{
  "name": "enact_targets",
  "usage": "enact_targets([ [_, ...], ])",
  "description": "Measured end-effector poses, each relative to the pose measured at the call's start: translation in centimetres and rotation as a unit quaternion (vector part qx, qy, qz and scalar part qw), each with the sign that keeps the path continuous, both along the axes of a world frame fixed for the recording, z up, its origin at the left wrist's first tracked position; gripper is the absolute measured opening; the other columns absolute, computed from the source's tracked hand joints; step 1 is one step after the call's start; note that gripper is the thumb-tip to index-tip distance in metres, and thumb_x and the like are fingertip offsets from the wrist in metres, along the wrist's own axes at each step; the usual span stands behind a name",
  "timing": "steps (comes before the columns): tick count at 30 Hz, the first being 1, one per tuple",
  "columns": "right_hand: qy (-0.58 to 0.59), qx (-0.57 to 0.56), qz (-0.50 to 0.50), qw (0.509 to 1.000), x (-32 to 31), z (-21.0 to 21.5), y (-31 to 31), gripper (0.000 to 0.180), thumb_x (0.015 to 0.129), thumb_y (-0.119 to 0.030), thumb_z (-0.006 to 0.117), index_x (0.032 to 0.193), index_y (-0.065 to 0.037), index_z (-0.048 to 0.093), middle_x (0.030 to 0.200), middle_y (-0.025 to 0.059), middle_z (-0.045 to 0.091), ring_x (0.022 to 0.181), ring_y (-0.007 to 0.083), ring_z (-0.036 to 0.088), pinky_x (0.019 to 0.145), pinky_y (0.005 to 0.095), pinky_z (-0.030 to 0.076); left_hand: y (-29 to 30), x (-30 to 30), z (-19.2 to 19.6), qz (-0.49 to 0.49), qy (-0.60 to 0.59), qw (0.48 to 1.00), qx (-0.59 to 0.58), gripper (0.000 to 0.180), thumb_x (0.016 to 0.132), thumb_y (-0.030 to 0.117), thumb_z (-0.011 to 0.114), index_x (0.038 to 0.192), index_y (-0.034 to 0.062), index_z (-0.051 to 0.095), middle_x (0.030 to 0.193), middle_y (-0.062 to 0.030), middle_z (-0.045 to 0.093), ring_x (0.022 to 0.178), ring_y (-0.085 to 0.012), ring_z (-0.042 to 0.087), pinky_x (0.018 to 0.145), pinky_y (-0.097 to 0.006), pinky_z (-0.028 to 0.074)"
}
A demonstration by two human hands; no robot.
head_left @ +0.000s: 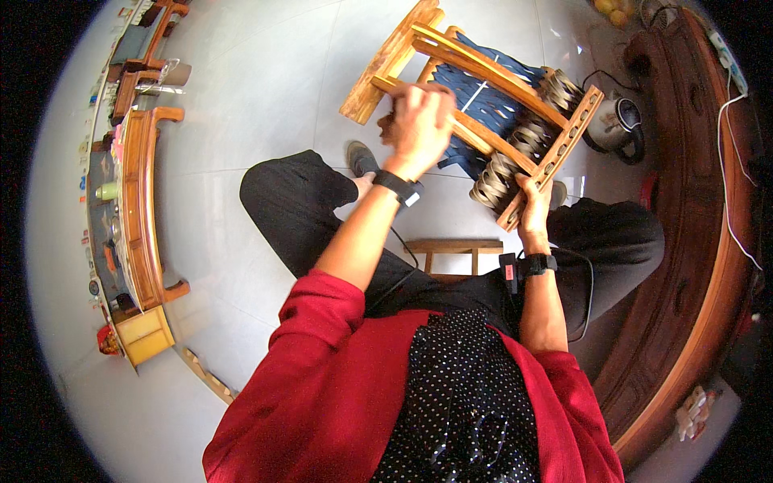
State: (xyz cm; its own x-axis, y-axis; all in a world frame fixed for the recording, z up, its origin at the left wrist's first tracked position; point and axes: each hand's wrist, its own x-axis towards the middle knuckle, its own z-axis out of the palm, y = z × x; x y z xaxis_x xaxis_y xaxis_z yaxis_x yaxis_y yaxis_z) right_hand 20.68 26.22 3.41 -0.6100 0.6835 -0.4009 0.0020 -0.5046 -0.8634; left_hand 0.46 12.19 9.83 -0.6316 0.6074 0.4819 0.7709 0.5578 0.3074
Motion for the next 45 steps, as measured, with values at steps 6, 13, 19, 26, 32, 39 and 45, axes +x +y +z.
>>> enact_targets([
  [6,-0.038,0.016,-0.002,0.999,-0.1,-0.2,0.0,0.047,0.080,-0.013,0.073,0.118,-0.001,0.048,0.100,0.0056,0.056,0.089,0.0161,0.053,0.085,0.0316,0.046,-1.3,-2.2,1.3,-0.032,-0.151,0.985,-0.074,0.032,0.084,0.011,0.068,0.114,0.0073,0.059,0.114,-0.0147,0.051,0.108,-0.0365,0.053,0.088,-0.047,0.049],
  [13,0.006,0.013,-0.018,1.000,-0.2,0.1,-0.2,0.047,0.082,-0.014,0.073,0.119,0.000,0.047,0.102,0.0053,0.056,0.090,0.0155,0.053,0.084,0.0308,0.046,-3.2,-7.3,1.7,0.133,-0.097,0.981,-0.098,0.040,0.084,0.013,0.071,0.122,0.0115,0.060,0.119,-0.0151,0.053,0.110,-0.0394,0.055,0.093,-0.048,0.048],
  [19,0.019,0.012,-0.025,0.999,-0.4,0.8,-0.3,0.044,0.084,-0.015,0.073,0.118,0.001,0.050,0.104,0.0058,0.060,0.091,0.0148,0.055,0.086,0.0292,0.046,-2.1,-5.8,1.3,0.119,-0.070,0.988,-0.067,0.030,0.086,0.018,0.070,0.113,0.0095,0.061,0.114,-0.0159,0.054,0.106,-0.0395,0.057,0.089,-0.049,0.049],
  [26,0.018,0.016,-0.030,0.999,-0.5,0.9,-0.5,0.044,0.085,-0.018,0.073,0.117,0.001,0.050,0.100,0.0055,0.059,0.088,0.0138,0.054,0.083,0.0290,0.046,1.9,5.2,1.0,-0.040,-0.090,0.995,-0.014,0.038,0.075,0.002,0.071,0.110,0.0062,0.058,0.105,-0.0139,0.055,0.098,-0.0365,0.057,0.085,-0.047,0.050],
  [32,0.000,0.014,-0.018,1.000,-0.3,-0.1,-0.2,0.051,0.083,-0.021,0.075,0.120,0.001,0.047,0.102,0.0063,0.058,0.090,0.0152,0.054,0.085,0.0296,0.046,-1.1,1.1,1.5,-0.118,-0.084,0.987,-0.071,0.041,0.070,-0.001,0.068,0.108,0.0107,0.059,0.103,-0.0117,0.057,0.100,-0.0347,0.054,0.086,-0.046,0.049],
  [39,-0.020,0.023,-0.011,0.999,-0.4,-0.5,-0.2,0.053,0.083,-0.022,0.075,0.121,0.001,0.045,0.106,0.0084,0.057,0.093,0.0170,0.054,0.087,0.0317,0.046,-2.0,-2.5,1.5,0.076,-0.198,0.977,0.010,0.051,0.076,-0.006,0.065,0.123,0.0142,0.057,0.111,-0.0168,0.052,0.101,-0.0371,0.058,0.087,-0.047,0.051],
  [45,-0.020,0.015,-0.012,1.000,-0.5,-0.5,-0.3,0.051,0.083,-0.022,0.074,0.119,0.000,0.045,0.103,0.0074,0.056,0.091,0.0167,0.053,0.084,0.0312,0.046,1.3,3.9,-0.4,0.068,-0.191,0.979,0.015,0.048,0.074,-0.005,0.064,0.118,0.0057,0.049,0.116,-0.0202,0.042,0.111,-0.0475,0.050,0.095,-0.051,0.047],
])
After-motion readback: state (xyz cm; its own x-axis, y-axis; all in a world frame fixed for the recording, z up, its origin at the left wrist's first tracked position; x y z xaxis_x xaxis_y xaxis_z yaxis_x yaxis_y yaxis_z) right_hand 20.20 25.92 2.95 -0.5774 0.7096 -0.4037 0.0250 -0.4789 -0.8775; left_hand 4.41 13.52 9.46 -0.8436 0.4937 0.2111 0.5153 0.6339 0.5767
